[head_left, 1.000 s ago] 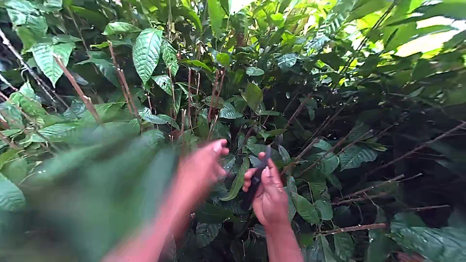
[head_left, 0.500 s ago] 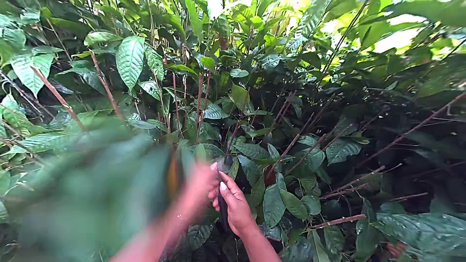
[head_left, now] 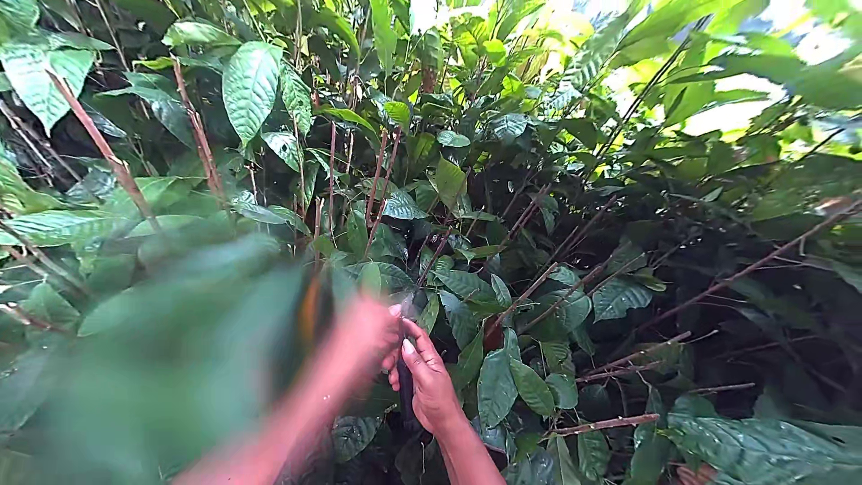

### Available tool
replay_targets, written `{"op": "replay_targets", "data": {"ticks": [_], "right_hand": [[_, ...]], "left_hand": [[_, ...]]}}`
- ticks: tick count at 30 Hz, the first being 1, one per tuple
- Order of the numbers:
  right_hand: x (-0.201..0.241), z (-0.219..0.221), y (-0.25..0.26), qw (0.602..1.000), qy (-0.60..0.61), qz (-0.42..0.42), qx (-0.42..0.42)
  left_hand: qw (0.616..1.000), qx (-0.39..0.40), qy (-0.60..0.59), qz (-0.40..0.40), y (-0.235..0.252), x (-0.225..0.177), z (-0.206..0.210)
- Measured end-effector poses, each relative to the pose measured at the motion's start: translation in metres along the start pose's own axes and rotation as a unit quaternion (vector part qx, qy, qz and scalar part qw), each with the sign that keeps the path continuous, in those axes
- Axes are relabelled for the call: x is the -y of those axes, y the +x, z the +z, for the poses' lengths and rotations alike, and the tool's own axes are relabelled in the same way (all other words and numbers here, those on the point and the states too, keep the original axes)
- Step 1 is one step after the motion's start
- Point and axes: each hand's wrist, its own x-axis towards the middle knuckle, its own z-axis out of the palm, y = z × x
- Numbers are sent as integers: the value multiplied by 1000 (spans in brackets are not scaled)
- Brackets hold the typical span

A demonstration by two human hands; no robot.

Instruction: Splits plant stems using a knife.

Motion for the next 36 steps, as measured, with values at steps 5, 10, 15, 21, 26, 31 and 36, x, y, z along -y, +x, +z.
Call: {"op": "replay_targets", "data": {"ticks": [5, 10, 15, 21, 26, 31, 36], "right_hand": [[-5, -4, 0, 1000, -18, 3, -5], [-12, -7, 0, 999, -27, 21, -7], [33, -2, 3, 994, 15, -101, -35], [79, -9, 50, 984, 39, -157, -73], [78, -1, 78, 992, 30, -117, -31], [84, 2, 108, 992, 58, -116, -5], [86, 12, 119, 990, 67, -124, 3]], "left_hand": [[1000, -13, 18, -17, 2, -2, -1], [998, -27, 22, -44, 1, -4, 3], [989, -48, 120, 72, 0, -30, 8], [971, -94, 107, 193, 81, -75, 31], [934, -241, 162, 210, 165, -132, -17], [936, -129, 254, 206, 146, -138, -23], [959, -78, 213, 169, 78, -128, -5]]}}
